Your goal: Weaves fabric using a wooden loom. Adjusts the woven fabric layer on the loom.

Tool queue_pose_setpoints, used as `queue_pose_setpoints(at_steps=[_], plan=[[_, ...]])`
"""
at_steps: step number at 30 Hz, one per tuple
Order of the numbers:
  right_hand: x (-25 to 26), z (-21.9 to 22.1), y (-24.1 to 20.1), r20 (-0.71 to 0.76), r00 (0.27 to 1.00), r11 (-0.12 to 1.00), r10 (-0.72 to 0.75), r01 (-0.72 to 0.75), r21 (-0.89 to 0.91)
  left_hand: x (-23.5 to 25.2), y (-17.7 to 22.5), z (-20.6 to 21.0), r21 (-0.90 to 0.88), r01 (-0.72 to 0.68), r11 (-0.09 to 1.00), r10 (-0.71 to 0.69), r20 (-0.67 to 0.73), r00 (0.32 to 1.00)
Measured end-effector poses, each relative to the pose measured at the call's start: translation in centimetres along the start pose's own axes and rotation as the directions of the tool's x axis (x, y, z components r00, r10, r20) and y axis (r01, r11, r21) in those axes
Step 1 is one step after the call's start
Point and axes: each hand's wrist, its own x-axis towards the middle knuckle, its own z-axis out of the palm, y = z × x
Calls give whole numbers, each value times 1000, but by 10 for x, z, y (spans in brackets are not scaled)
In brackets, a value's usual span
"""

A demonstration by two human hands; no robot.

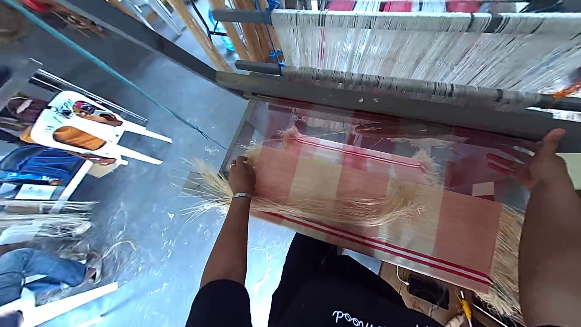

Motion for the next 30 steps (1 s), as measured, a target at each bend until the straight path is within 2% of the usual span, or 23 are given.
queue_pose_setpoints(at_steps=[2,5,9,12,14,16,18,19,21,22,24,25,27,29,30], plan=[[-2,1,1,-1,1000,1000,-5,5,14,-2,-3,-10,-20,-12,1000,12,-6,1000],[-13,9,-3,-49,999,1000,-6,7,21,-2,-11,-27,-83,-5,997,11,65,998],[-22,14,-6,-163,986,996,-41,28,-82,-10,-15,-60,-383,69,921,-18,136,990],[-35,22,-11,-242,947,938,-212,128,-322,-7,-25,-90,-535,240,810,-60,332,941],[-50,32,-13,-207,918,864,-338,215,-455,-8,-37,-114,-502,311,807,-80,429,900],[-55,39,-5,-121,894,786,-431,305,-538,-10,-51,-138,-466,304,831,-80,440,894],[-64,45,1,7,857,688,-515,418,-593,-7,-66,-162,-487,214,847,-36,348,937],[-71,48,4,66,831,635,-552,470,-613,-2,-73,-174,-466,141,874,-25,247,969],[-82,55,10,143,789,562,-598,540,-627,9,-83,-198,-292,60,955,-75,-42,996],[-86,58,14,167,778,544,-606,558,-626,10,-81,-208,-199,89,976,-130,-202,971],[-92,64,24,217,757,510,-616,594,-622,6,-61,-208,-58,220,974,-221,-481,848],[-93,68,29,243,750,500,-615,609,-616,2,-46,-200,-15,212,977,-184,-558,809],[-94,79,37,290,728,477,-622,645,-597,-5,-4,-167,76,10,997,32,-537,843],[-100,93,42,343,707,445,-619,675,-588,1,27,-118,101,-271,957,289,-329,899],[-101,100,44,365,691,420,-624,690,-590,10,36,-93,68,-372,926,378,-205,903]])
